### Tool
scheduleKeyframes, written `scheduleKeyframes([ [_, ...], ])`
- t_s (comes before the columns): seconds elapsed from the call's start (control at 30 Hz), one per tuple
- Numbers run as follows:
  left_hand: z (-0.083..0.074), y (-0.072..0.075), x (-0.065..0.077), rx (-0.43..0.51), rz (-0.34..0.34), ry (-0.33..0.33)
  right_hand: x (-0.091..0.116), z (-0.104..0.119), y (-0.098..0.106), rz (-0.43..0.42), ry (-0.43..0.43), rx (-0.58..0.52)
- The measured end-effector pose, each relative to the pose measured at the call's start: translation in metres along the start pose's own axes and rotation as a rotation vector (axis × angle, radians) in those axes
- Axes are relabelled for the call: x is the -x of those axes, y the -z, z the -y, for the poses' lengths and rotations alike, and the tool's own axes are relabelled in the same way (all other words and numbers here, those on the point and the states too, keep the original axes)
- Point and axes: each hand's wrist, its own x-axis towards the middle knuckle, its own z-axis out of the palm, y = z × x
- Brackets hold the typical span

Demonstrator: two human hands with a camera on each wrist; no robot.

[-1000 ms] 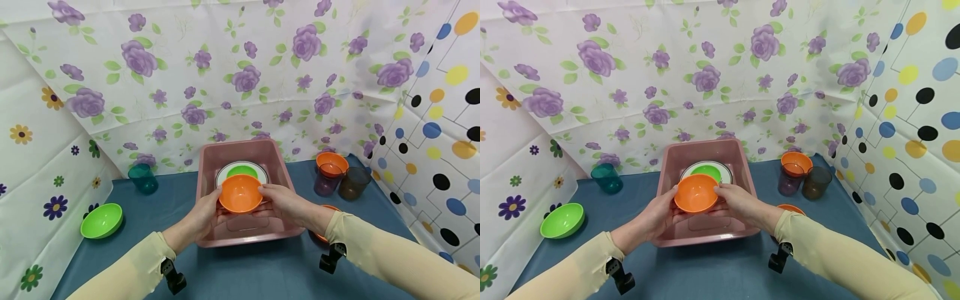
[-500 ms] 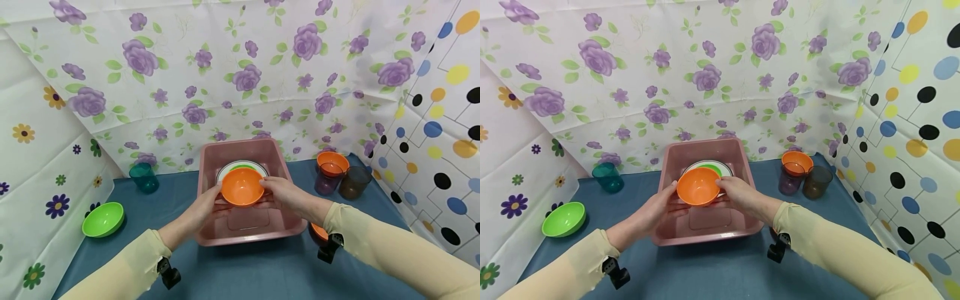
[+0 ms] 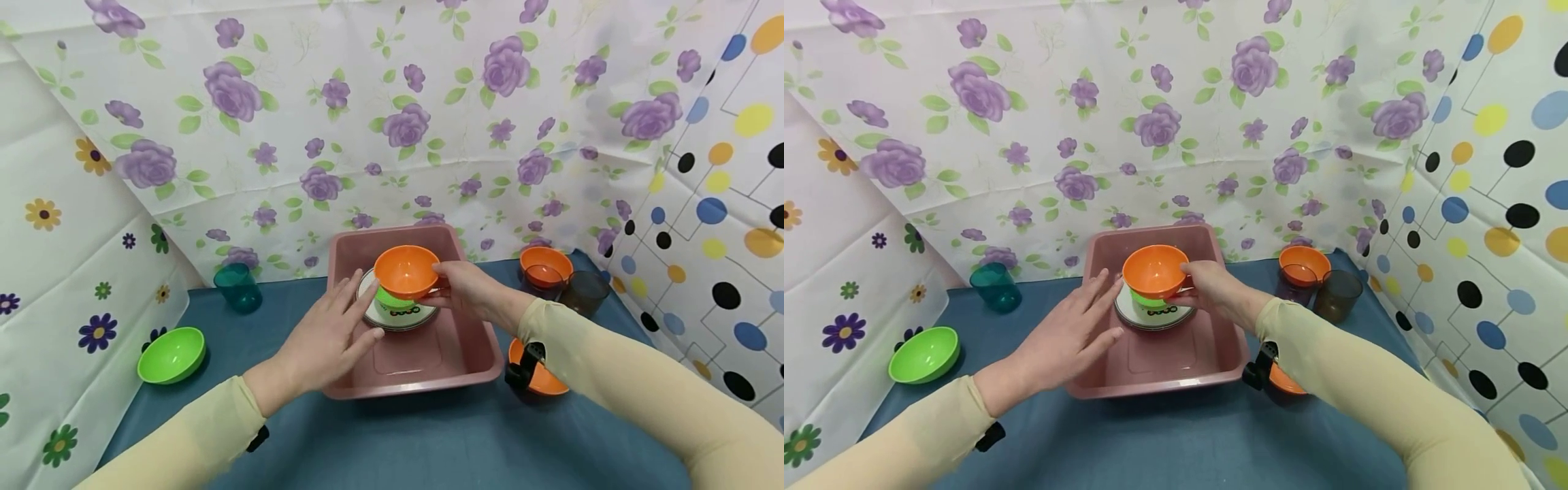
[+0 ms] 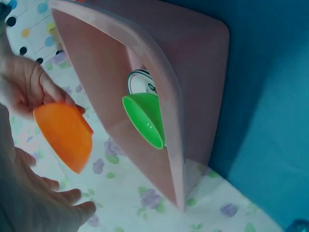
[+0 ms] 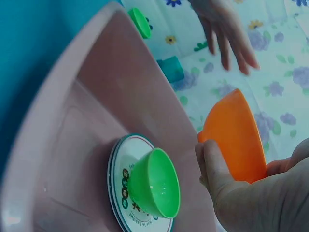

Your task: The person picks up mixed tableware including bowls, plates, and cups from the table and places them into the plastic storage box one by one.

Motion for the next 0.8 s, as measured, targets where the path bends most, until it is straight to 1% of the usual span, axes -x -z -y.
scheduleKeyframes([
  [0.07, 0.000, 0.000, 0.001, -0.103, 0.005, -0.068, -0.008, 0.004, 0.000, -0.016, -0.011, -0.029],
  [0.13, -0.001, 0.000, 0.002, -0.161, 0.025, -0.124, -0.015, 0.009, 0.000, -0.021, -0.008, -0.037],
  [0.23, -0.002, -0.001, 0.002, -0.192, 0.078, -0.182, -0.027, 0.013, -0.001, -0.025, 0.012, -0.016],
  [0.37, -0.001, -0.006, 0.000, -0.210, 0.130, -0.234, -0.042, 0.016, -0.002, -0.038, 0.039, 0.064],
  [0.53, 0.002, -0.014, -0.003, -0.230, 0.157, -0.260, -0.059, 0.011, -0.002, -0.052, 0.051, 0.171],
  [0.67, 0.004, -0.016, -0.006, -0.249, 0.173, -0.251, -0.068, 0.005, -0.006, -0.059, 0.045, 0.237],
  [0.8, 0.008, -0.017, -0.008, -0.262, 0.182, -0.230, -0.070, 0.001, -0.010, -0.069, 0.052, 0.337],
])
